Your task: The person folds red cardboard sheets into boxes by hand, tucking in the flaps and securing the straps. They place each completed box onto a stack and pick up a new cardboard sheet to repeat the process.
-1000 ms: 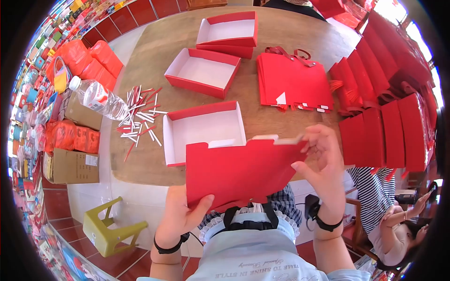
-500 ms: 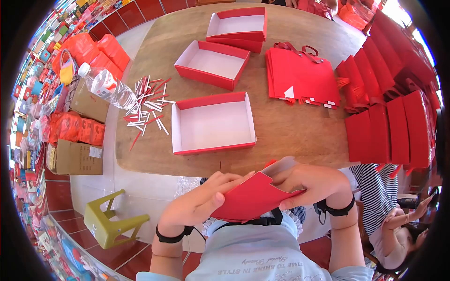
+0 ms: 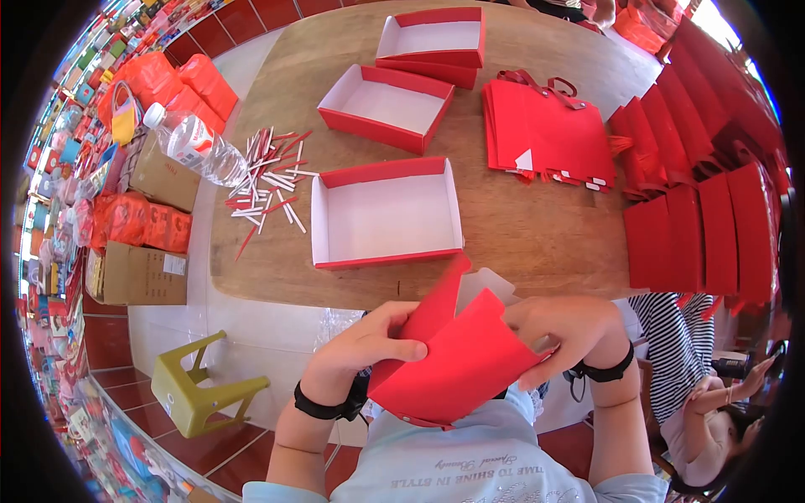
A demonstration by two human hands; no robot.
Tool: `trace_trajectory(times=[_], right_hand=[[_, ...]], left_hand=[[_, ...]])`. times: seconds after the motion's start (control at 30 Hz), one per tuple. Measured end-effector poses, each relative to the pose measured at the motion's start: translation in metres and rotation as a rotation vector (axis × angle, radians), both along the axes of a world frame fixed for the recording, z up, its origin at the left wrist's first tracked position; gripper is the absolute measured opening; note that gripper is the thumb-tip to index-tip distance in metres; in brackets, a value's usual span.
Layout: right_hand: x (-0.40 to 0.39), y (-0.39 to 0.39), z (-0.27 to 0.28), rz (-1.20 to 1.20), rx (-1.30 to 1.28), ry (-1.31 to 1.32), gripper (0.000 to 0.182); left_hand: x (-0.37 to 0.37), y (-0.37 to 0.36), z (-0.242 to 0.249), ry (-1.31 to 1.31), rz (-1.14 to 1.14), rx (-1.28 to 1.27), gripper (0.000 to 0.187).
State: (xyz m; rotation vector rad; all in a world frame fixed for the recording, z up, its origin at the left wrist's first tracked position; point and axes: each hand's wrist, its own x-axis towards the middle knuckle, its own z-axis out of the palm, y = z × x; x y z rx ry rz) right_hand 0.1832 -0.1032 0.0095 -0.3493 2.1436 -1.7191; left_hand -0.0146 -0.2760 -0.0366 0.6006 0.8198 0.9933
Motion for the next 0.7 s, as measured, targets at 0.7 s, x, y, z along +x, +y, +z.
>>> trace_trajectory(times=[0.7], right_hand=[[0.055,-0.037,-0.059,-1.447,-0.337,0.136,0.028]], left_hand=[[0.002,-0.013,-0.005,0.373,0.407,0.185,0.03]])
